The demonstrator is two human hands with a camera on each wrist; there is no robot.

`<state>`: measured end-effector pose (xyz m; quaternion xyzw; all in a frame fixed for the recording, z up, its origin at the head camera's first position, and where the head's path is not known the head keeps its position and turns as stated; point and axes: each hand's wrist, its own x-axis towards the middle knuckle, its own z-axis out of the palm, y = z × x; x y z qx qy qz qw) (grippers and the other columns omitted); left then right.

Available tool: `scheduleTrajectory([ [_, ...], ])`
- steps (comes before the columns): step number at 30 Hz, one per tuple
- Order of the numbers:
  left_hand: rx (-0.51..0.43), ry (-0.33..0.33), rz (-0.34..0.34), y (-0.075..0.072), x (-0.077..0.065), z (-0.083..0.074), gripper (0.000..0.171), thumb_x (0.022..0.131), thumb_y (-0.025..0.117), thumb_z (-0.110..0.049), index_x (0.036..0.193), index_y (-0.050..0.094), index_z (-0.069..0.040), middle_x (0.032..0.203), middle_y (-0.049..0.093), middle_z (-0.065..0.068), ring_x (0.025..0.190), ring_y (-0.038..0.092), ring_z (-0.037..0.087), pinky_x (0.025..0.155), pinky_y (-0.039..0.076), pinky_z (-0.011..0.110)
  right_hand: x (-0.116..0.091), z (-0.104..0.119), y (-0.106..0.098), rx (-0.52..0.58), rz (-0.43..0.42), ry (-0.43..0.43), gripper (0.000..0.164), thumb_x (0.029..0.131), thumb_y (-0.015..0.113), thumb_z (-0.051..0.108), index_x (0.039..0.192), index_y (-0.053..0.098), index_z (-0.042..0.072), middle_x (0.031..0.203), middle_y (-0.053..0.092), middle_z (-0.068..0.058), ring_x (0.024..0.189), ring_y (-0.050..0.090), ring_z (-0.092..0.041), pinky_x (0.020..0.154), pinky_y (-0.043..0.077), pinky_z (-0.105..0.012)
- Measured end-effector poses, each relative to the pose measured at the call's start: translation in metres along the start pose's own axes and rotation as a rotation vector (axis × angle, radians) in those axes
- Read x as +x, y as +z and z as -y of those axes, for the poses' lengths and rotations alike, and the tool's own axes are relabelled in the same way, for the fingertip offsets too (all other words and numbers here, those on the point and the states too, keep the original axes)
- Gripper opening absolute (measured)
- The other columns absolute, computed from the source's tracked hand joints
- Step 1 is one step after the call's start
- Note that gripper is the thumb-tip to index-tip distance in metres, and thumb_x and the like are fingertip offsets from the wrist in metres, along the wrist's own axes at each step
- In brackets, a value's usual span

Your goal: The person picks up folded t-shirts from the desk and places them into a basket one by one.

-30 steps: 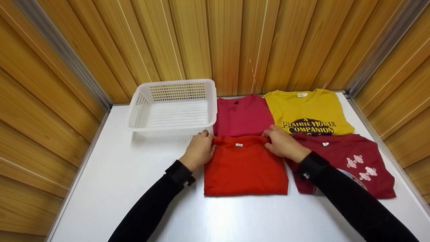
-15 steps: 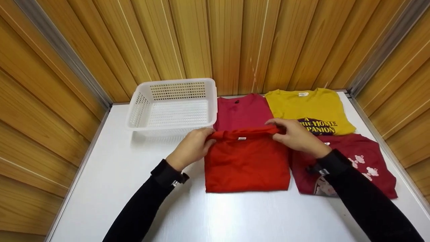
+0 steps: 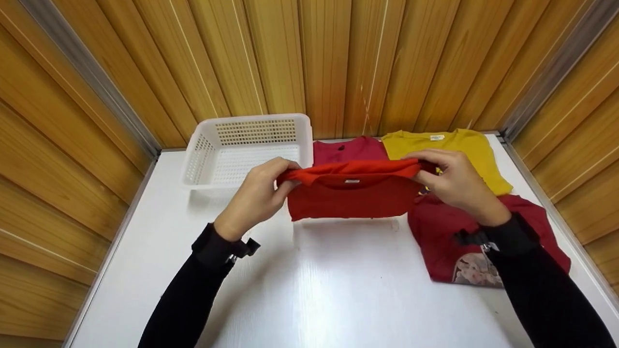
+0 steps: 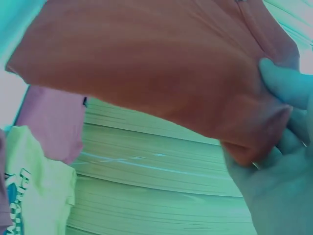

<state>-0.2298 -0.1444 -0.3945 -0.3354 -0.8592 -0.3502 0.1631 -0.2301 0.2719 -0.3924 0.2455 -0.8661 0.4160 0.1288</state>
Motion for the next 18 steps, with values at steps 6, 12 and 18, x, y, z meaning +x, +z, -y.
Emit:
scheduleTrajectory([
  [6, -0.005, -0.003, -0.055, -0.014, 0.004, 0.004, 0.010, 0.107, 0.074, -0.019, 0.113, 0.077, -0.010, 0.099, 0.075, 0.000, 0.089, 0.068, 0.012, 0.084, 0.058, 0.030, 0.008, 0.007, 0.007, -0.050, -0.065, 0.004, 0.019, 0.105, 0.072, 0.006, 0.124, 0.078, 0.007, 0.109, 0.079, -0.008, 0.081, 0.062, -0.011, 0.072, 0.051, -0.012],
  [12, -0.012, -0.047, -0.058, -0.029, 0.005, 0.009, 0.008, 0.107, 0.074, -0.017, 0.110, 0.076, -0.010, 0.099, 0.077, 0.001, 0.090, 0.071, 0.012, 0.085, 0.062, 0.031, 0.015, 0.014, 0.017, 0.018, -0.006, 0.058, 0.019, 0.109, 0.067, 0.009, 0.127, 0.069, 0.004, 0.111, 0.079, -0.011, 0.078, 0.062, -0.016, 0.067, 0.050, -0.018],
  [18, -0.066, -0.110, -0.064, -0.038, 0.001, 0.024, 0.006, 0.106, 0.074, -0.012, 0.111, 0.077, -0.010, 0.099, 0.081, 0.000, 0.089, 0.074, 0.011, 0.082, 0.064, 0.029, 0.026, 0.018, 0.025, 0.140, 0.122, 0.111, 0.023, 0.111, 0.064, 0.012, 0.134, 0.067, 0.010, 0.117, 0.074, -0.007, 0.087, 0.065, -0.023, 0.073, 0.058, -0.022],
])
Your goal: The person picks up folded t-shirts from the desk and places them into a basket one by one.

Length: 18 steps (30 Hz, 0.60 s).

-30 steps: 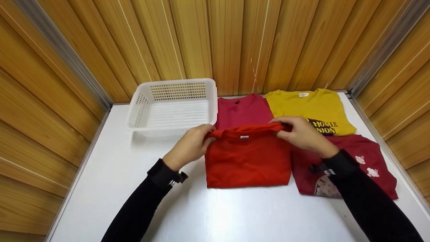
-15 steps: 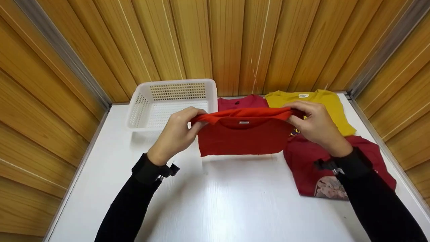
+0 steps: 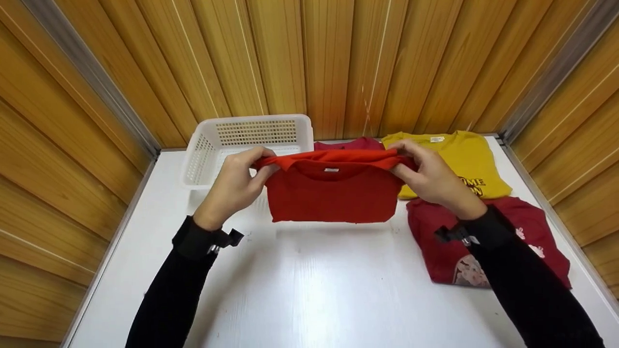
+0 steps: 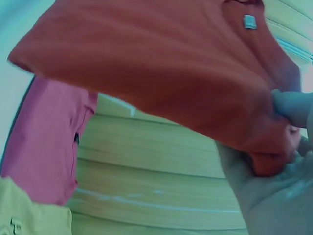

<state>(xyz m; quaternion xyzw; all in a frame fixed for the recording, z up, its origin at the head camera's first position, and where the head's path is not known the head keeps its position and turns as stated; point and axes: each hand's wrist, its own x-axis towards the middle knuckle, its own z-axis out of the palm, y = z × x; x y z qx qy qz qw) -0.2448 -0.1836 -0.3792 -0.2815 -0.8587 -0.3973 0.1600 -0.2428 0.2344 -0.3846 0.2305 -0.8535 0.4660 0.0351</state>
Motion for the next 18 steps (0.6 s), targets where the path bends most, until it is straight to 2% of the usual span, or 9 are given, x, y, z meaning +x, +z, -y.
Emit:
scheduleTrajectory([
  [5, -0.024, -0.030, -0.024, -0.016, -0.003, 0.015, 0.011, 0.106, 0.072, -0.008, 0.114, 0.078, -0.010, 0.102, 0.080, 0.001, 0.095, 0.072, 0.012, 0.089, 0.061, 0.028, 0.010, 0.006, 0.011, 0.086, 0.099, 0.022, 0.025, 0.113, 0.062, 0.012, 0.137, 0.068, 0.012, 0.124, 0.072, -0.008, 0.095, 0.071, -0.027, 0.082, 0.065, -0.026],
  [8, -0.036, -0.075, -0.066, -0.029, -0.006, 0.025, 0.012, 0.106, 0.071, -0.007, 0.115, 0.079, -0.011, 0.103, 0.078, 0.002, 0.098, 0.069, 0.014, 0.093, 0.056, 0.026, 0.019, 0.013, 0.024, 0.148, 0.125, 0.013, 0.025, 0.113, 0.061, 0.011, 0.136, 0.068, 0.011, 0.124, 0.072, -0.010, 0.097, 0.072, -0.028, 0.085, 0.066, -0.027],
  [10, -0.054, -0.119, -0.105, -0.039, -0.009, 0.031, 0.013, 0.107, 0.070, -0.008, 0.115, 0.079, -0.010, 0.104, 0.077, 0.003, 0.098, 0.067, 0.015, 0.091, 0.054, 0.024, 0.026, 0.021, 0.035, 0.199, 0.135, 0.012, 0.025, 0.113, 0.061, 0.012, 0.137, 0.068, 0.012, 0.126, 0.071, -0.010, 0.099, 0.073, -0.029, 0.087, 0.067, -0.029],
  [14, -0.119, -0.199, -0.190, -0.057, -0.013, 0.039, 0.014, 0.108, 0.068, -0.011, 0.118, 0.078, -0.008, 0.106, 0.074, 0.004, 0.093, 0.066, 0.017, 0.080, 0.055, 0.021, 0.045, 0.037, 0.054, 0.257, 0.108, 0.005, 0.026, 0.113, 0.061, 0.017, 0.138, 0.069, 0.016, 0.125, 0.073, -0.008, 0.101, 0.073, -0.030, 0.087, 0.067, -0.032],
  [18, -0.232, -0.247, -0.278, -0.070, -0.012, 0.045, 0.016, 0.108, 0.068, -0.011, 0.119, 0.076, -0.005, 0.106, 0.072, 0.002, 0.091, 0.064, 0.017, 0.076, 0.055, 0.021, 0.063, 0.049, 0.068, 0.248, 0.050, -0.034, 0.025, 0.113, 0.062, 0.019, 0.136, 0.071, 0.016, 0.119, 0.075, -0.007, 0.096, 0.069, -0.028, 0.082, 0.062, -0.030],
])
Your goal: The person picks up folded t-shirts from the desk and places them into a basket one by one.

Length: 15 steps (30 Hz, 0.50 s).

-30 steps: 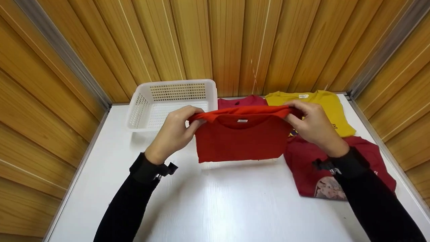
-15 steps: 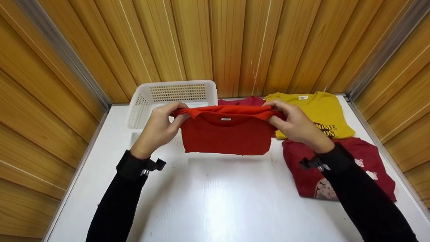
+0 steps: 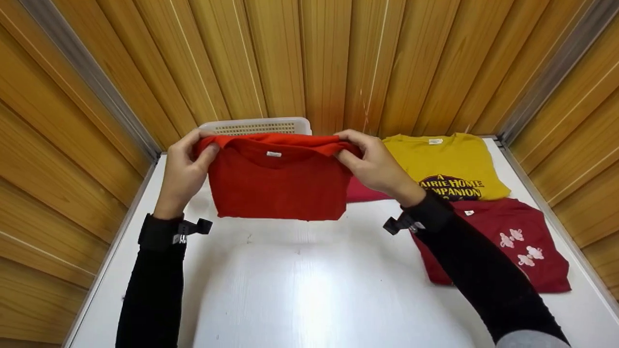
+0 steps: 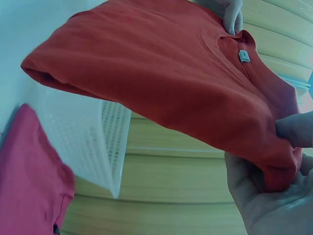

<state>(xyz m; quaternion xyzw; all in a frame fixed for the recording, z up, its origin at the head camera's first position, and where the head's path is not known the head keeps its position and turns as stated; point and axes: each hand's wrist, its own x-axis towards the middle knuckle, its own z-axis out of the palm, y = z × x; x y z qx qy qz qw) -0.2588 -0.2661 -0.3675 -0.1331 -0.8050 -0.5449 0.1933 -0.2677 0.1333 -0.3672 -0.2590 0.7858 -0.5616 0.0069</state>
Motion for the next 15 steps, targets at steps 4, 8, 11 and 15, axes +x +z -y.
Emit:
scheduleTrajectory([
  [4, -0.086, -0.030, -0.063, -0.011, 0.004, 0.001, 0.015, 0.107, 0.068, -0.010, 0.120, 0.076, -0.004, 0.107, 0.071, 0.001, 0.094, 0.062, 0.018, 0.078, 0.053, 0.024, 0.016, 0.003, 0.013, 0.007, -0.022, -0.037, 0.025, 0.112, 0.062, 0.018, 0.134, 0.073, 0.014, 0.116, 0.076, -0.008, 0.092, 0.066, -0.026, 0.080, 0.058, -0.030],
  [8, -0.052, -0.037, -0.100, -0.023, 0.010, 0.005, 0.017, 0.108, 0.067, -0.012, 0.120, 0.076, -0.004, 0.105, 0.070, 0.001, 0.093, 0.060, 0.020, 0.078, 0.050, 0.027, 0.033, 0.004, 0.024, 0.027, -0.012, -0.039, 0.026, 0.111, 0.062, 0.016, 0.134, 0.074, 0.013, 0.118, 0.076, -0.007, 0.093, 0.066, -0.025, 0.081, 0.058, -0.030],
  [11, 0.071, -0.062, -0.125, -0.031, 0.018, 0.012, 0.019, 0.108, 0.067, -0.015, 0.121, 0.077, -0.006, 0.104, 0.070, 0.001, 0.092, 0.059, 0.017, 0.077, 0.048, 0.026, 0.051, 0.000, 0.031, 0.018, 0.010, -0.008, 0.025, 0.111, 0.063, 0.018, 0.133, 0.073, 0.014, 0.120, 0.074, -0.007, 0.095, 0.066, -0.023, 0.082, 0.057, -0.029],
  [15, 0.235, -0.139, -0.137, -0.035, 0.030, 0.027, 0.022, 0.108, 0.066, -0.020, 0.122, 0.079, -0.010, 0.109, 0.071, 0.006, 0.094, 0.058, 0.016, 0.079, 0.046, 0.025, 0.078, -0.012, 0.041, -0.029, 0.042, 0.058, 0.023, 0.112, 0.061, 0.020, 0.131, 0.072, 0.013, 0.118, 0.069, -0.006, 0.095, 0.062, -0.020, 0.083, 0.054, -0.029],
])
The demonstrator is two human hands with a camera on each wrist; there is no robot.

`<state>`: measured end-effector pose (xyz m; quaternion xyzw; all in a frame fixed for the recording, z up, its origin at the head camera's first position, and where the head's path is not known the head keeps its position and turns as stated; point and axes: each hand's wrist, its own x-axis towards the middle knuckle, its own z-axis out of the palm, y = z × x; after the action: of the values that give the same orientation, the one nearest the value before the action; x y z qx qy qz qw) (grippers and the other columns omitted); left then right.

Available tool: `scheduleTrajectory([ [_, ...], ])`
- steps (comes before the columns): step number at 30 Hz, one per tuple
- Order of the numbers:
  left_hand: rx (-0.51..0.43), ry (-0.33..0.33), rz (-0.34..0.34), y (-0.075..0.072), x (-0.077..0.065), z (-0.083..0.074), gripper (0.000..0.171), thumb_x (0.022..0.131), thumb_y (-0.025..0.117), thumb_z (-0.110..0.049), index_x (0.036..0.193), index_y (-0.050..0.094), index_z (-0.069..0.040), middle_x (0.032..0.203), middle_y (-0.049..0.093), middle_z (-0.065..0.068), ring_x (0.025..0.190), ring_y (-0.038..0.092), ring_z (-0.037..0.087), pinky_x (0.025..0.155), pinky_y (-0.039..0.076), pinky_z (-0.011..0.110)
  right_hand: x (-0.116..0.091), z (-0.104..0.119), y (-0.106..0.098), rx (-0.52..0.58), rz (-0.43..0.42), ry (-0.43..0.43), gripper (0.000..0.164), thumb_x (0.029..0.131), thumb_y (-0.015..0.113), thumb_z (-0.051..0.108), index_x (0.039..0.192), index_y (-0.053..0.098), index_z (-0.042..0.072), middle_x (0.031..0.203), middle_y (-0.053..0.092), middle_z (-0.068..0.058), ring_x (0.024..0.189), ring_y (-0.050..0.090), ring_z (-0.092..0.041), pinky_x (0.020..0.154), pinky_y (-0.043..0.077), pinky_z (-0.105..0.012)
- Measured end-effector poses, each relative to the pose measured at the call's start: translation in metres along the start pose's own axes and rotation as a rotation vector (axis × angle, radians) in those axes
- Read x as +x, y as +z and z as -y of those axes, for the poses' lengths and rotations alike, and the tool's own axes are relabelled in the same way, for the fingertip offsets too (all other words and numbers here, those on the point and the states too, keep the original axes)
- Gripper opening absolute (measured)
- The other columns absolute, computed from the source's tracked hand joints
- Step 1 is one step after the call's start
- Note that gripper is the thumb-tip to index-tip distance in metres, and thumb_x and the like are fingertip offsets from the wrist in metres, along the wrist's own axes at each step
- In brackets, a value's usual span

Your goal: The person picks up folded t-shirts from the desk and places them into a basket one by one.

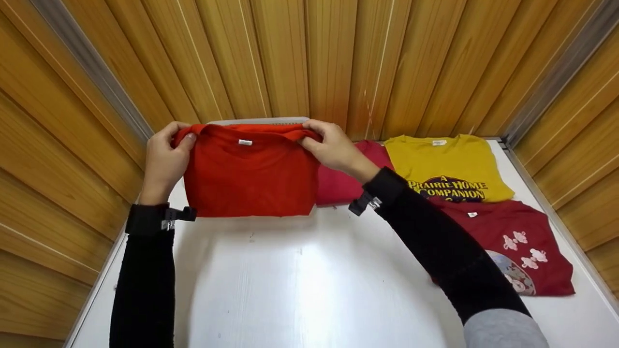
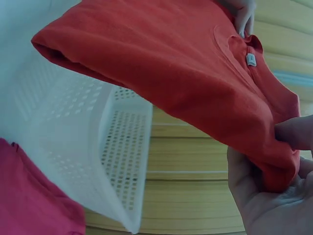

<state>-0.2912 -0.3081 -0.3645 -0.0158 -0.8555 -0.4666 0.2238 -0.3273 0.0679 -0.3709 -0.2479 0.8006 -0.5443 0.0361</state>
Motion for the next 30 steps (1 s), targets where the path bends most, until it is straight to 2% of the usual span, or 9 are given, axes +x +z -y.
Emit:
scheduleTrajectory([
  [6, 0.116, -0.074, 0.045, 0.011, 0.026, 0.012, 0.028, 0.108, 0.061, -0.021, 0.125, 0.078, -0.008, 0.124, 0.074, 0.017, 0.110, 0.062, 0.026, 0.093, 0.047, 0.035, 0.035, -0.018, 0.005, -0.036, 0.004, 0.097, 0.023, 0.112, 0.058, 0.018, 0.132, 0.068, 0.012, 0.121, 0.066, -0.006, 0.101, 0.060, -0.019, 0.088, 0.052, -0.030],
  [12, 0.191, -0.122, 0.100, 0.017, 0.047, 0.003, 0.035, 0.109, 0.055, -0.023, 0.132, 0.076, -0.007, 0.137, 0.073, 0.021, 0.130, 0.063, 0.036, 0.112, 0.048, 0.053, 0.051, -0.025, 0.005, -0.043, -0.023, 0.126, 0.027, 0.114, 0.056, 0.019, 0.138, 0.066, 0.012, 0.128, 0.066, -0.007, 0.107, 0.059, -0.021, 0.092, 0.051, -0.032],
  [16, 0.207, -0.143, 0.124, 0.019, 0.057, -0.006, 0.038, 0.110, 0.051, -0.023, 0.136, 0.074, -0.007, 0.143, 0.071, 0.020, 0.134, 0.062, 0.037, 0.114, 0.048, 0.054, 0.060, -0.026, 0.003, -0.070, -0.062, 0.122, 0.029, 0.113, 0.057, 0.019, 0.140, 0.067, 0.012, 0.132, 0.067, -0.007, 0.112, 0.058, -0.020, 0.097, 0.049, -0.032],
  [19, 0.228, -0.165, 0.146, 0.021, 0.064, -0.006, 0.039, 0.110, 0.049, -0.023, 0.137, 0.073, -0.007, 0.146, 0.069, 0.020, 0.136, 0.060, 0.037, 0.114, 0.048, 0.054, 0.068, -0.029, 0.004, -0.092, -0.071, 0.131, 0.030, 0.113, 0.057, 0.019, 0.140, 0.067, 0.011, 0.134, 0.067, -0.007, 0.114, 0.057, -0.020, 0.099, 0.047, -0.031],
  [24, 0.272, -0.191, 0.188, 0.028, 0.072, 0.009, 0.039, 0.108, 0.047, -0.021, 0.135, 0.070, -0.004, 0.146, 0.066, 0.023, 0.136, 0.058, 0.040, 0.116, 0.047, 0.054, 0.076, -0.037, 0.013, -0.141, -0.085, 0.140, 0.031, 0.112, 0.057, 0.017, 0.141, 0.067, 0.010, 0.138, 0.068, -0.010, 0.117, 0.058, -0.022, 0.102, 0.048, -0.032],
  [30, 0.347, -0.178, 0.251, 0.039, 0.076, 0.023, 0.041, 0.104, 0.046, -0.015, 0.134, 0.068, 0.001, 0.144, 0.066, 0.029, 0.135, 0.058, 0.044, 0.114, 0.047, 0.056, 0.082, -0.049, 0.022, -0.288, -0.095, 0.136, 0.033, 0.110, 0.061, 0.014, 0.140, 0.070, 0.006, 0.144, 0.071, -0.014, 0.131, 0.063, -0.026, 0.115, 0.050, -0.039],
])
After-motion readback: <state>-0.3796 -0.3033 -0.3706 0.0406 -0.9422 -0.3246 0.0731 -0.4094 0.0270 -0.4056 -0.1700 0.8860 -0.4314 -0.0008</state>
